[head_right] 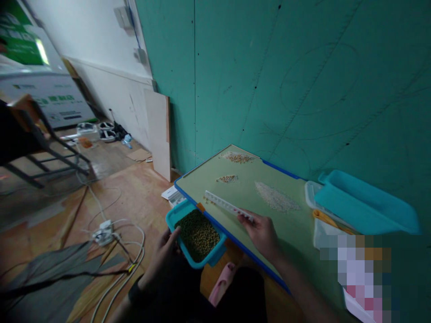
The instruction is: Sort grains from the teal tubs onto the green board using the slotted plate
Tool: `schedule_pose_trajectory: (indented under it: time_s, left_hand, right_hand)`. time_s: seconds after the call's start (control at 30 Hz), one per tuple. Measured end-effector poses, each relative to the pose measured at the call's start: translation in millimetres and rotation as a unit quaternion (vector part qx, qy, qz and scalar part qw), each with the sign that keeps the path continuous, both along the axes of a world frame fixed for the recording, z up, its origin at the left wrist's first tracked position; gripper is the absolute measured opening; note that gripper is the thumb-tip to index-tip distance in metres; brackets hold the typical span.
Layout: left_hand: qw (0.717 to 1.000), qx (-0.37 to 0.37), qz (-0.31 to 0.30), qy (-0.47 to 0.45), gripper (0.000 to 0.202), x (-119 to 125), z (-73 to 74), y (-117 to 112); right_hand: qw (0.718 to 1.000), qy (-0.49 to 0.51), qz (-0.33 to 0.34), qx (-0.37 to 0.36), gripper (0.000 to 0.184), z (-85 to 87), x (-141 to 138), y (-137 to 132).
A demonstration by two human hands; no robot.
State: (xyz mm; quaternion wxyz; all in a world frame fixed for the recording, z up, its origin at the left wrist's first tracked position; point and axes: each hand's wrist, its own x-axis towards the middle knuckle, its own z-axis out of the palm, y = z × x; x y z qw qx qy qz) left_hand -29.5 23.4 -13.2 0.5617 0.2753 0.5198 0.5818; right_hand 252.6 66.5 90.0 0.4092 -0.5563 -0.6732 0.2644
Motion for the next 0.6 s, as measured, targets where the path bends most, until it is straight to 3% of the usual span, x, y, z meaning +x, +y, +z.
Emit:
schedule_pose_trajectory:
  time_s: [0.13, 0.37, 0.6]
  left_hand:
    - [1.000, 0.002, 0.004, 0.008, 0.052, -3, -0.7, 2]
    - [0.999, 0.010, -0.017, 0.049, 0.050, -8, 14.3, 9]
    - [0.999, 0.015, -0.014, 0.044, 0.049, -10, 20.7, 11]
  right_hand:
    - [1.000, -0.025, 0.008, 0.011, 0.032, 3.2, -6, -16]
    - [0.999, -0.023, 0.045, 0.012, 0.028, 7.7, -18, -30]
    - [1.000, 0.002, 0.000, 0.030, 0.029, 6.3, -17, -18]
